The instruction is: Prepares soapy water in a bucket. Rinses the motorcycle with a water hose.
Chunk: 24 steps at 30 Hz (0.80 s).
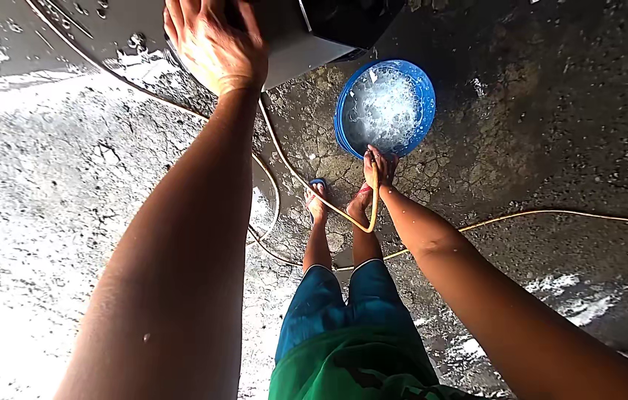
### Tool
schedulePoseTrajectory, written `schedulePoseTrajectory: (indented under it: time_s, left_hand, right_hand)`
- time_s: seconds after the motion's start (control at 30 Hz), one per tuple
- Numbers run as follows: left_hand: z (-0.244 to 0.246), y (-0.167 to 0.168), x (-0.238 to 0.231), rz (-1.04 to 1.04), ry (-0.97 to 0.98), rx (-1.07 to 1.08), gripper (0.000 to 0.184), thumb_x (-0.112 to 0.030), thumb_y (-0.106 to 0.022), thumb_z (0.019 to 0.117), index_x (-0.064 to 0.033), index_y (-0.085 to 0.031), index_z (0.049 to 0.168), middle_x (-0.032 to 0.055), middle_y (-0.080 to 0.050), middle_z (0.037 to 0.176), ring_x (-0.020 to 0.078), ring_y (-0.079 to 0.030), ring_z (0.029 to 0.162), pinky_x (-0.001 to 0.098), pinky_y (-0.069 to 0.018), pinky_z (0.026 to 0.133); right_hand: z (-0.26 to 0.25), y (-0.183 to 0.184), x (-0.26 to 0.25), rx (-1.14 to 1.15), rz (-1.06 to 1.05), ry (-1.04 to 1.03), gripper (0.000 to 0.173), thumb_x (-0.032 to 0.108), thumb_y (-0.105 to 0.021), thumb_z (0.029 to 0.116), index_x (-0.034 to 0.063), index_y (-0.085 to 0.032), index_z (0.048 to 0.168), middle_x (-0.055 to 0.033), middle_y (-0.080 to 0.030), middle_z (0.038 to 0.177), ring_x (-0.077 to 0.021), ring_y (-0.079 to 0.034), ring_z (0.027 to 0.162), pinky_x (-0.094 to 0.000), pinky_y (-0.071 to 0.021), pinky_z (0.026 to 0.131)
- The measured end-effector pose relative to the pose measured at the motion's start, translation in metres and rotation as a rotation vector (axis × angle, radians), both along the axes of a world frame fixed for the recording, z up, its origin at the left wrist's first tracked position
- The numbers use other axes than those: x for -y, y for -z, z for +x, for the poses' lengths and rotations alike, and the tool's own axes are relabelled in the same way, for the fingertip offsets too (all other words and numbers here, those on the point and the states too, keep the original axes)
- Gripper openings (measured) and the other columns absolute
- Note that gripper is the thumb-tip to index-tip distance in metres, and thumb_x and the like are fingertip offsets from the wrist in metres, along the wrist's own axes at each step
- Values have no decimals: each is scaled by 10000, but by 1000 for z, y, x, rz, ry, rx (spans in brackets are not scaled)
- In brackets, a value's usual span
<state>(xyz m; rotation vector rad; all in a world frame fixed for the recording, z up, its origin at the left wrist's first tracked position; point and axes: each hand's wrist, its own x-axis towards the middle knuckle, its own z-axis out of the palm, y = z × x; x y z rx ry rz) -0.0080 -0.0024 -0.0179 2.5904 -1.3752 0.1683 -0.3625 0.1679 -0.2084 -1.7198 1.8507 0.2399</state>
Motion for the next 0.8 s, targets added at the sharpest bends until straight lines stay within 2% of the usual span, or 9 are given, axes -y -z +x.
schedulePoseTrajectory:
  time_s: [0.1,0.27,0.47,0.67,0.77,0.8]
  left_hand:
    - [0,1,0,-7,-1,3,379,-490,-529,903,-223,-790,962,40,-747,1066,263,-645,1169,463,-408,1058]
    - [-1,-1,-1,-12,6,-4,388,-478,-510,916,-202,-783,930,47,-751,1043,273,-651,1161,474,-407,1059]
    - [0,0,-1,-5,18,-4,398,-482,-504,911,-206,-786,961,40,-750,1069,269,-649,1172,475,-404,1072]
    - [-1,1,-1,-15,9,8,389,-474,-508,911,-184,-765,870,35,-751,978,257,-673,1109,470,-419,1038]
    - [-1,-1,-1,-10,11,-23,419,-493,-500,914,-172,-770,905,55,-754,1027,280,-664,1144,486,-410,1060]
    - [-1,-1,-1,-9,8,-28,423,-497,-499,913,-172,-770,910,56,-753,1032,282,-663,1147,487,-409,1060]
  right_hand:
    - [0,0,1,7,-4,0,493,376,-322,1061,211,-641,1397,-19,-742,1231,-165,-654,1221,-533,-214,1227]
    - [-1,-1,1,12,8,-9,485,368,-336,1059,200,-633,1404,-26,-728,1264,-177,-637,1245,-530,-208,1225]
    - [0,-3,2,10,44,-11,503,362,-317,1060,183,-617,1422,-39,-716,1292,-192,-620,1279,-538,-191,1237]
    - [-6,-14,-6,97,-85,-21,463,305,-370,1053,131,-652,1376,-85,-740,1217,-222,-657,1221,-491,-311,1208]
    - [-14,-27,-18,190,-98,-36,453,277,-382,1074,103,-581,1441,-134,-696,1295,-268,-611,1289,-521,-289,1216]
    - [-16,-28,-22,205,-113,-38,453,272,-389,1070,98,-576,1445,-144,-697,1289,-280,-616,1279,-535,-307,1201]
